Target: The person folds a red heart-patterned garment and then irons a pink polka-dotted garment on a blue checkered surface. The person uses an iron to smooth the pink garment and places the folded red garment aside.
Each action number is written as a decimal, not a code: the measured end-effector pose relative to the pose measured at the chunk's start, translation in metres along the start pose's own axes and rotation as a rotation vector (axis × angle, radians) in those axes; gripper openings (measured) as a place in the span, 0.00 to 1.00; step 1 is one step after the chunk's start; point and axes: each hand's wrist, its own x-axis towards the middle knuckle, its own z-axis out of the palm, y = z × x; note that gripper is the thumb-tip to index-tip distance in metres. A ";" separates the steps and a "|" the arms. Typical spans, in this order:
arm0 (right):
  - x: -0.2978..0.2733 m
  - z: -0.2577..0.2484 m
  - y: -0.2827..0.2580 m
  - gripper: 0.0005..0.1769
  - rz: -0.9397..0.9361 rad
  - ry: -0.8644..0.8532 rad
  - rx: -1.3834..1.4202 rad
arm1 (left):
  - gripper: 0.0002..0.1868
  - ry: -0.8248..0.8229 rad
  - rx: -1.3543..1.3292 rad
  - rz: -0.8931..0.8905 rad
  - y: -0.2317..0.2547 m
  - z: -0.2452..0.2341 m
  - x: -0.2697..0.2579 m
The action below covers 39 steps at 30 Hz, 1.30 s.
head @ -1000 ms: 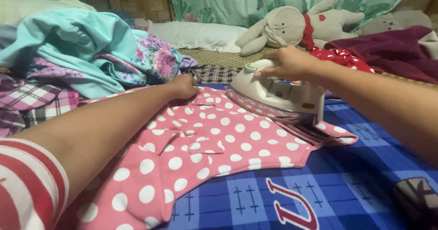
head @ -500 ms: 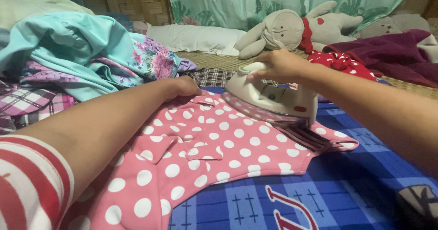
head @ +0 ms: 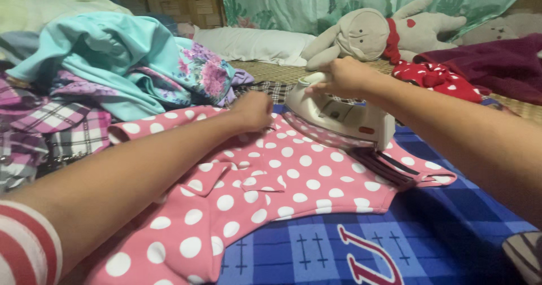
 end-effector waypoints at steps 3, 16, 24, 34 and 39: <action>0.000 -0.002 -0.001 0.45 -0.101 0.008 0.057 | 0.42 -0.245 0.207 0.073 0.005 -0.004 -0.024; 0.005 -0.003 0.000 0.45 -0.171 -0.005 0.061 | 0.71 -0.508 0.189 0.009 -0.020 0.007 -0.036; 0.005 -0.006 -0.011 0.36 -0.130 -0.041 0.100 | 0.73 -0.504 0.229 -0.006 -0.017 0.006 -0.041; 0.012 -0.002 -0.014 0.38 -0.199 -0.030 0.134 | 0.69 -0.463 0.250 -0.125 -0.002 -0.004 -0.058; 0.019 0.002 -0.016 0.37 -0.172 -0.038 0.119 | 0.71 -0.462 0.202 -0.078 -0.010 0.004 -0.049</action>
